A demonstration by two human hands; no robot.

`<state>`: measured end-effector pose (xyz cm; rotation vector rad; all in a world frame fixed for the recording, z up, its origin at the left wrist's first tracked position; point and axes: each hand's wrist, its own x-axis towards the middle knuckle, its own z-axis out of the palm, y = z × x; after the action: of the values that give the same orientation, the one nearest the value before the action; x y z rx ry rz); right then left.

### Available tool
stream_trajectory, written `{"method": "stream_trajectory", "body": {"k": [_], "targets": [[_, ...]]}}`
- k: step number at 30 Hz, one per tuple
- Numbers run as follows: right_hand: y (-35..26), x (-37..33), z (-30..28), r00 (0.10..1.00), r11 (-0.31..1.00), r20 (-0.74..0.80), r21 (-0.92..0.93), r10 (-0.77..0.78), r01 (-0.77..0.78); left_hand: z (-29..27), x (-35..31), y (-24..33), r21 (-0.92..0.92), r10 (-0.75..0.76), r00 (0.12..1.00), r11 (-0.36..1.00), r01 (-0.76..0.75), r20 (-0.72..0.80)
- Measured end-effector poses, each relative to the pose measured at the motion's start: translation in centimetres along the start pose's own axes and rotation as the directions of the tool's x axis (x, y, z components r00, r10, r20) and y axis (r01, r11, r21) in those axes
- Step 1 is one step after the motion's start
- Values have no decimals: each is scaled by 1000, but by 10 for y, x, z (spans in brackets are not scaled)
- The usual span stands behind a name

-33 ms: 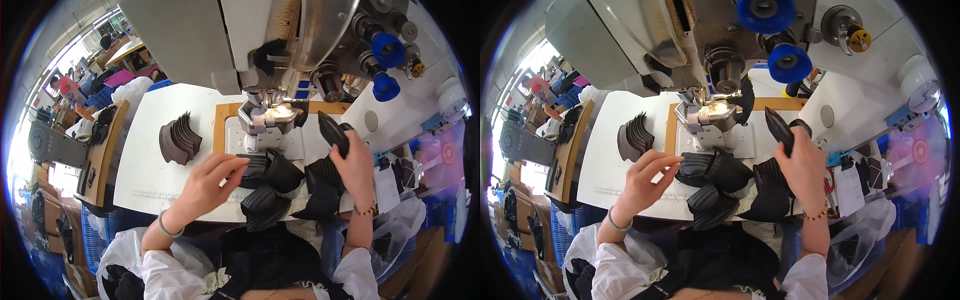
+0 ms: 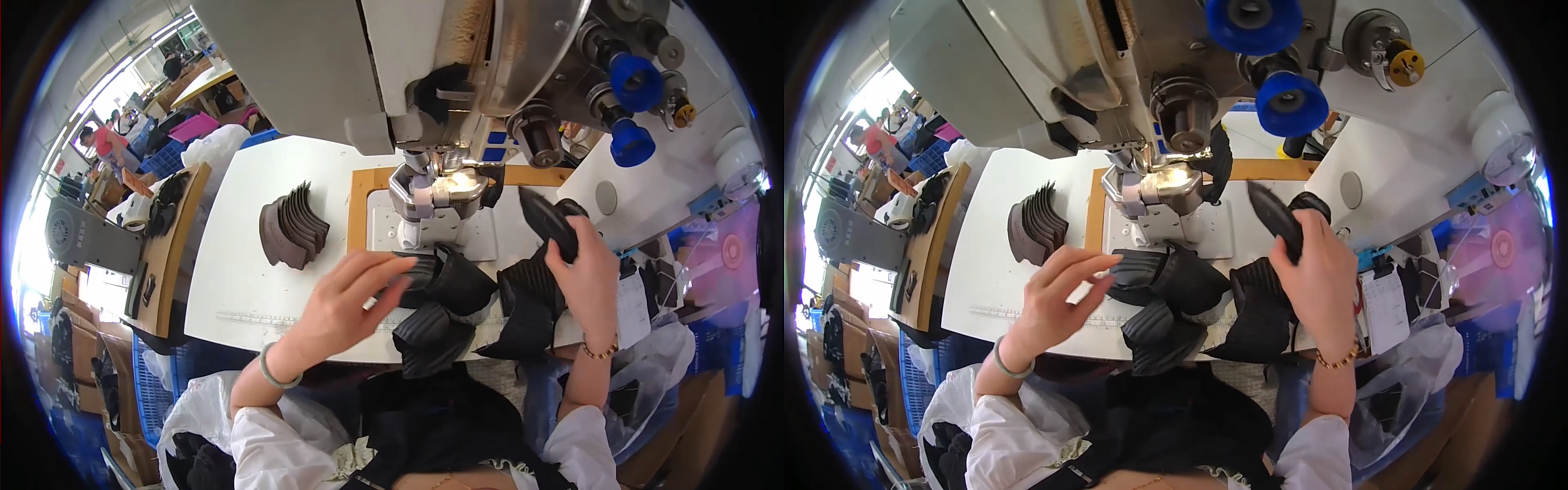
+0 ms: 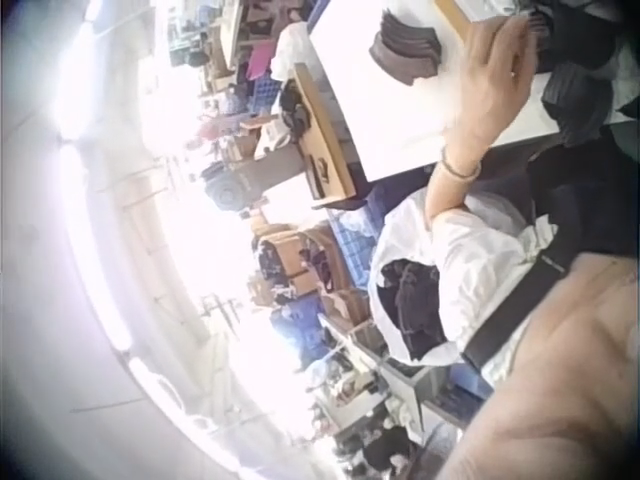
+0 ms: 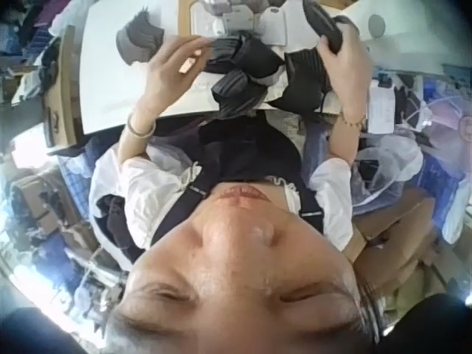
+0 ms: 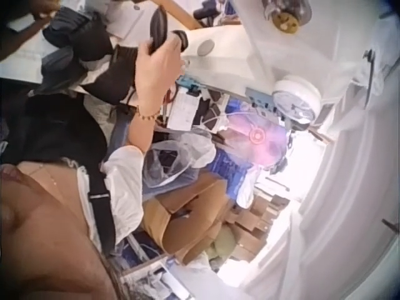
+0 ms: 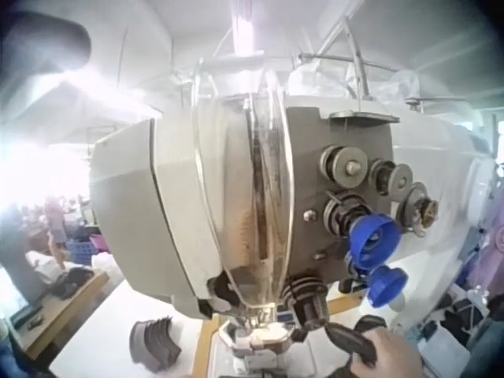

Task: Stitching together components of a black padded shoe upper using an industrial sewing machine.

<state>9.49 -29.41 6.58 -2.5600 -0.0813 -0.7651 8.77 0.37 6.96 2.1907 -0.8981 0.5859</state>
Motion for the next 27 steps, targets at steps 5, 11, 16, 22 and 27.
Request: {"method": "stream_trajectory", "body": {"k": [5,11,16,22,27], "targets": [[-32,-3,-31,755,812,300,264,-583,521,23,22,25,-227,59,998,972,-56,8],[-29,-5,-32,933,839,6,440,-361,321,31,29,13,-493,-207,882,764,416,423],[31,-44,-41,982,974,165,190,92,-123,30,19,-2,-736,-452,833,435,519,320],[91,-80,23,984,952,172,-305,37,18,41,27,-3,-805,-470,825,329,494,314],[97,-77,34,994,969,110,-248,20,8,43,23,-4,-837,-469,812,234,494,348]]}}
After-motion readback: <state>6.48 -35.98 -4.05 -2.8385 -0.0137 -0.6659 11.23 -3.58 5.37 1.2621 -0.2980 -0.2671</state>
